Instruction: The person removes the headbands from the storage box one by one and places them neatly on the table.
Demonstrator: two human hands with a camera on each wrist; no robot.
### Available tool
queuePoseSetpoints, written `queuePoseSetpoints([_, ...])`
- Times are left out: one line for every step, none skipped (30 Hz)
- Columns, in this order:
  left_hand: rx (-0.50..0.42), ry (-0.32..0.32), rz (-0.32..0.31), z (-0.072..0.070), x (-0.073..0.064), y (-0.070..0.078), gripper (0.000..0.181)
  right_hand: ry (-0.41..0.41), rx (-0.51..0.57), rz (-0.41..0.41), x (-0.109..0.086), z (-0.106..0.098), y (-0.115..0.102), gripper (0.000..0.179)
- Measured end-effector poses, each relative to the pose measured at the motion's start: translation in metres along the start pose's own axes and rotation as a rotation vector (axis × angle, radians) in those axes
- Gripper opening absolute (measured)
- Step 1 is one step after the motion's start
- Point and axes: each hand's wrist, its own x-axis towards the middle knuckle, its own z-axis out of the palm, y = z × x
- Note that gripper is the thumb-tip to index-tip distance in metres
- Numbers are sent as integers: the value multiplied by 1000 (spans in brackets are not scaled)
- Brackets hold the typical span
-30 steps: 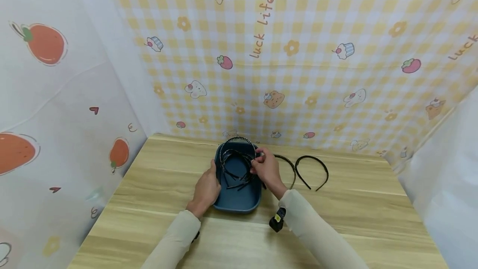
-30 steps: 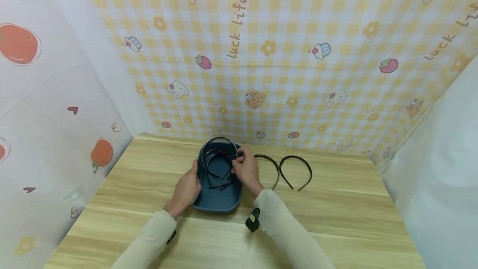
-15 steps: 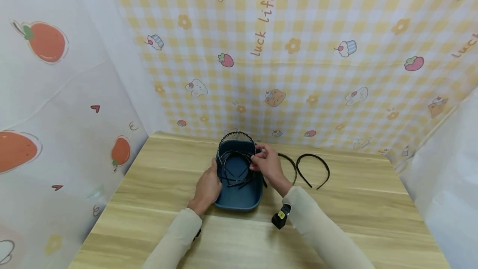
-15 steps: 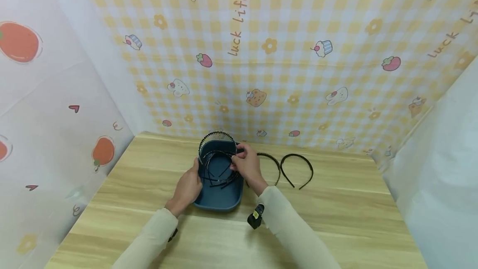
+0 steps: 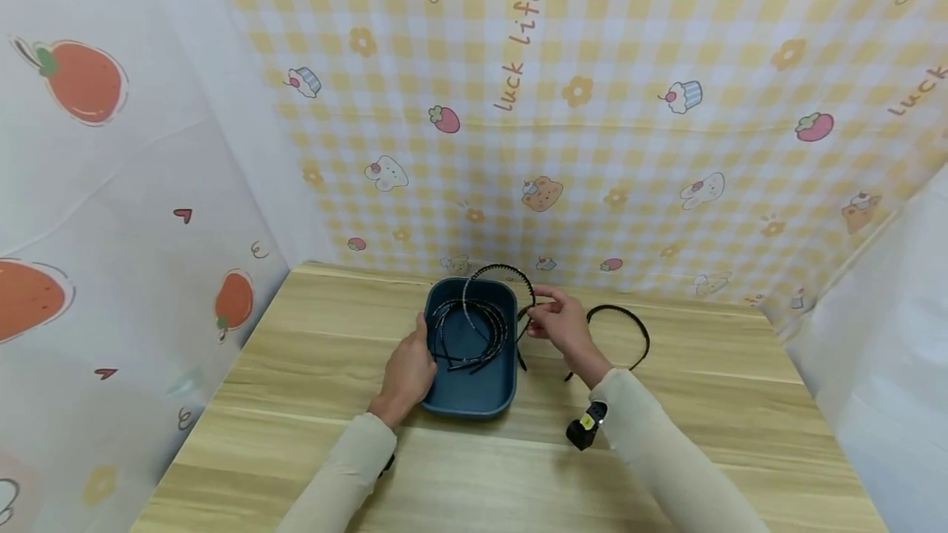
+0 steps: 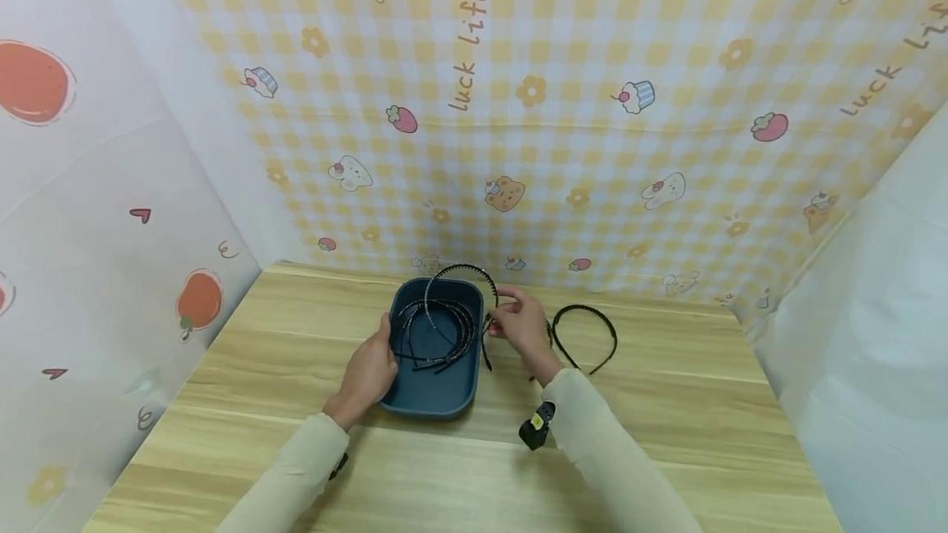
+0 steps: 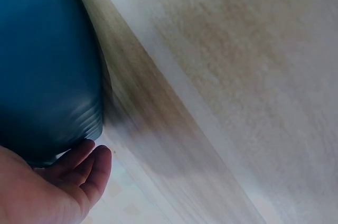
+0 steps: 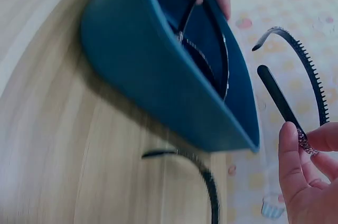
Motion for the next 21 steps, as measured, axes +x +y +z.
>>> queuePoseSetpoints([3,-1,0,0,0,0,66,2,-6,3,0,-4,1,47])
queuePoseSetpoints([5,-2,-2,0,1,0,66,7,-10,8,1,-9,1,47])
queuePoseSetpoints([5,-4,-5,0,1,1,66,10,-15,10,1,-14,2,48])
queuePoseSetpoints([5,-4,-2,0,1,1,66,16,-17,13,2,-18,3,48])
queuePoseSetpoints([5,-6,-2,-1,1,1,66,20,-21,14,2,-23,4,49])
queuePoseSetpoints([5,-8,0,0,2,2,66,27,-21,20,2,-27,5,49])
queuePoseSetpoints([5,-9,0,-1,2,2,67,30,-24,22,2,-32,6,49])
queuePoseSetpoints([1,-8,1,-1,2,2,67,35,-26,26,2,-37,8,50])
queuePoseSetpoints([1,-8,0,-1,3,2,67,37,-29,28,2,-41,9,50])
queuePoseSetpoints([2,-9,-2,-1,2,1,67,40,-28,32,2,-46,11,50])
queuePoseSetpoints([2,-8,-6,-1,2,1,67,41,-29,35,2,-50,12,51])
queuePoseSetpoints([1,-5,-6,-1,2,1,66,42,-35,39,1,-55,14,51])
queuePoseSetpoints([1,-4,-10,-1,2,1,66,43,-45,40,0,-59,15,51])
queuePoseSetpoints([1,-5,-10,-1,2,0,66,48,-50,42,0,-63,16,51])
queuePoseSetpoints([0,-6,-13,-1,1,0,66,52,-54,43,-1,-67,17,51])
queuePoseSetpoints([0,-7,-14,0,1,0,66,57,-63,44,-2,-71,18,51])
queuePoseSetpoints([-2,-5,-13,0,1,0,66,61,-73,45,-3,-76,19,51])
queuePoseSetpoints([-4,-6,-12,0,1,0,65,65,-83,46,-4,-81,20,50])
queuePoseSetpoints([-5,-7,-10,0,1,0,65,70,-88,46,-5,-86,21,50])
queuePoseSetpoints([-6,-7,-8,0,1,0,65,77,-89,49,-6,-91,22,50])
queuePoseSetpoints([-7,-7,-8,0,1,0,64,80,-94,51,-6,-96,23,51])
